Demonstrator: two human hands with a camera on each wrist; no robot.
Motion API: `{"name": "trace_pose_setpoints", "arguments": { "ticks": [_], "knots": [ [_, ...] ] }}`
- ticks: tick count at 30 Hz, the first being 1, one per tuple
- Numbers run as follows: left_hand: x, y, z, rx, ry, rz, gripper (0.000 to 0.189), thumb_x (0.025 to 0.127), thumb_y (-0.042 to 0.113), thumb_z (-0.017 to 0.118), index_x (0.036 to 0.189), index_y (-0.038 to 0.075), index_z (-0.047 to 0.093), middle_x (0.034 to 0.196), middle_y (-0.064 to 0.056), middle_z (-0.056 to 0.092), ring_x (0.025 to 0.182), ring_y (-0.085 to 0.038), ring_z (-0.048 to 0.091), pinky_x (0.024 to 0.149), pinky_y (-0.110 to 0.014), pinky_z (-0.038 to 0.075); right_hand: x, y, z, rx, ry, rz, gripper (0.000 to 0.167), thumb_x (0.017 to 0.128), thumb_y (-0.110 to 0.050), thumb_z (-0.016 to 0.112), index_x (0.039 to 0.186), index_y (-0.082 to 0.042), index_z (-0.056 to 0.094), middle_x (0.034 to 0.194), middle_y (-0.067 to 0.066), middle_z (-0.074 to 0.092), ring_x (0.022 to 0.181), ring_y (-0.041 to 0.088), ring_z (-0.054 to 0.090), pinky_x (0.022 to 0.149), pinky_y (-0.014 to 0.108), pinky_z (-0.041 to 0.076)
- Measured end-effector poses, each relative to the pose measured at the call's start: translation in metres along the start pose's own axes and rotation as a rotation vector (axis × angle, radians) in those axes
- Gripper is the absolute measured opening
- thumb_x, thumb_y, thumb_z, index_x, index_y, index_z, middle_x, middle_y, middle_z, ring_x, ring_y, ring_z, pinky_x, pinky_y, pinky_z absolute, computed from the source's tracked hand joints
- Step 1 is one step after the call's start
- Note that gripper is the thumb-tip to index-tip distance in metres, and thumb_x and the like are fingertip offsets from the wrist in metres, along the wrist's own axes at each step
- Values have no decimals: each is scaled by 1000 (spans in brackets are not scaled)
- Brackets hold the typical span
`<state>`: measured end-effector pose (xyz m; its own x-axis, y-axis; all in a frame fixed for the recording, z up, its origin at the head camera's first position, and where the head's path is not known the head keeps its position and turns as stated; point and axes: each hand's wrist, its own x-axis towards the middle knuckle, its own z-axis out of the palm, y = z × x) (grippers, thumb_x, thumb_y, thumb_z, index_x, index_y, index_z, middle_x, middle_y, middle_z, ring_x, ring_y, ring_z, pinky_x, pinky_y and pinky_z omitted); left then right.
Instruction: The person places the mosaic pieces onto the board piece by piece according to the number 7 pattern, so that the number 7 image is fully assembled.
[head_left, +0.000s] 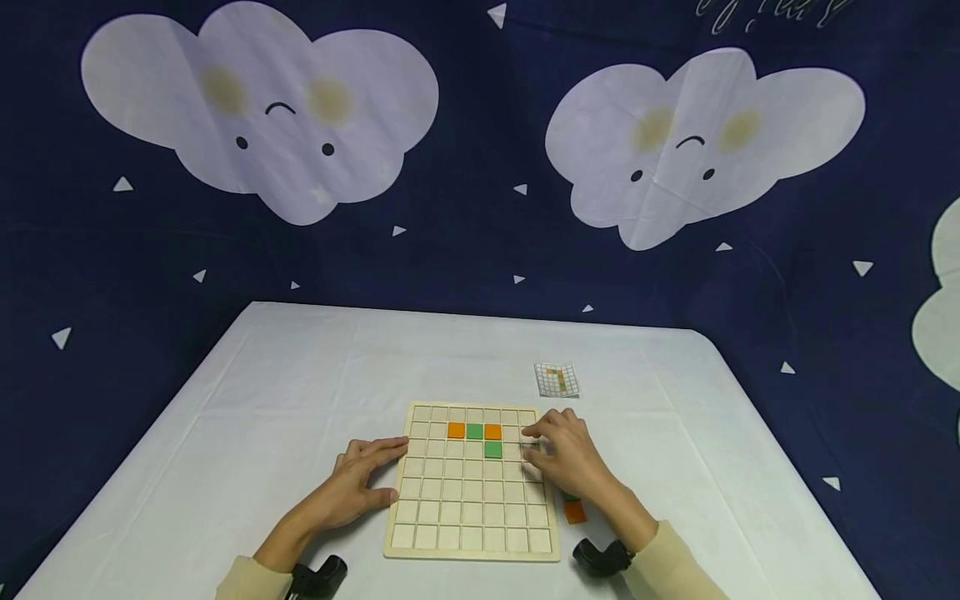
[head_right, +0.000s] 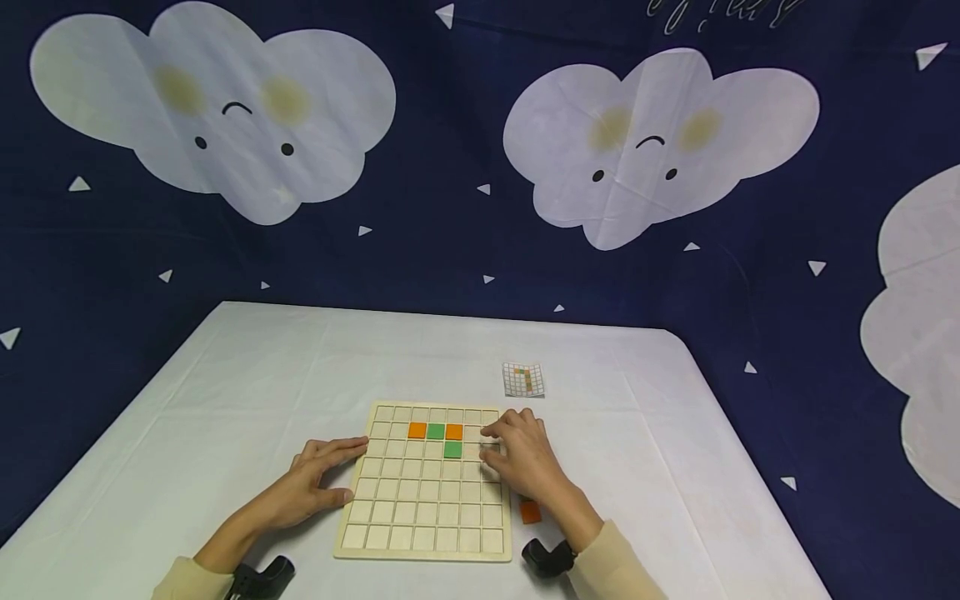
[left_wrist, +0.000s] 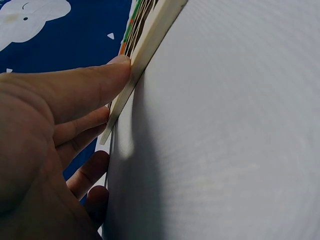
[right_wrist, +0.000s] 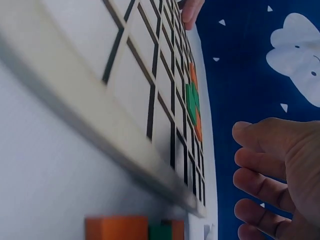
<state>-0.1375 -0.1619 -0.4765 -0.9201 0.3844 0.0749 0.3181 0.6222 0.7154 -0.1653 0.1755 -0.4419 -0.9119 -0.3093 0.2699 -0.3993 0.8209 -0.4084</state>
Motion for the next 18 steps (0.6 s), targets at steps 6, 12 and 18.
{"name": "trace_pose_setpoints", "arguments": {
  "ticks": [6,12,18],
  "knots": [
    [0,0,0,3,-1,3,64,76,20,75,135,12,53,146,2,45,109,-11,34,87,-35,23,-10,7,-7,-1,20,9,24,74,-18,78,96,-13,73,87,-5,61,82,10,42,76,31,31],
    [0,1,0,9,-3,4,63,76,19,75,135,12,53,146,2,45,110,-11,35,87,-36,23,-22,15,-13,8,30,32,24,72,-18,79,95,-12,73,87,-4,61,82,9,41,75,30,31],
    [0,1,0,5,-4,-7,63,76,20,75,135,12,53,146,2,45,112,-13,34,87,-37,23,-38,26,-15,-2,34,65,24,71,-18,80,93,-14,73,86,-6,61,83,7,41,75,29,31]
  ]
}}
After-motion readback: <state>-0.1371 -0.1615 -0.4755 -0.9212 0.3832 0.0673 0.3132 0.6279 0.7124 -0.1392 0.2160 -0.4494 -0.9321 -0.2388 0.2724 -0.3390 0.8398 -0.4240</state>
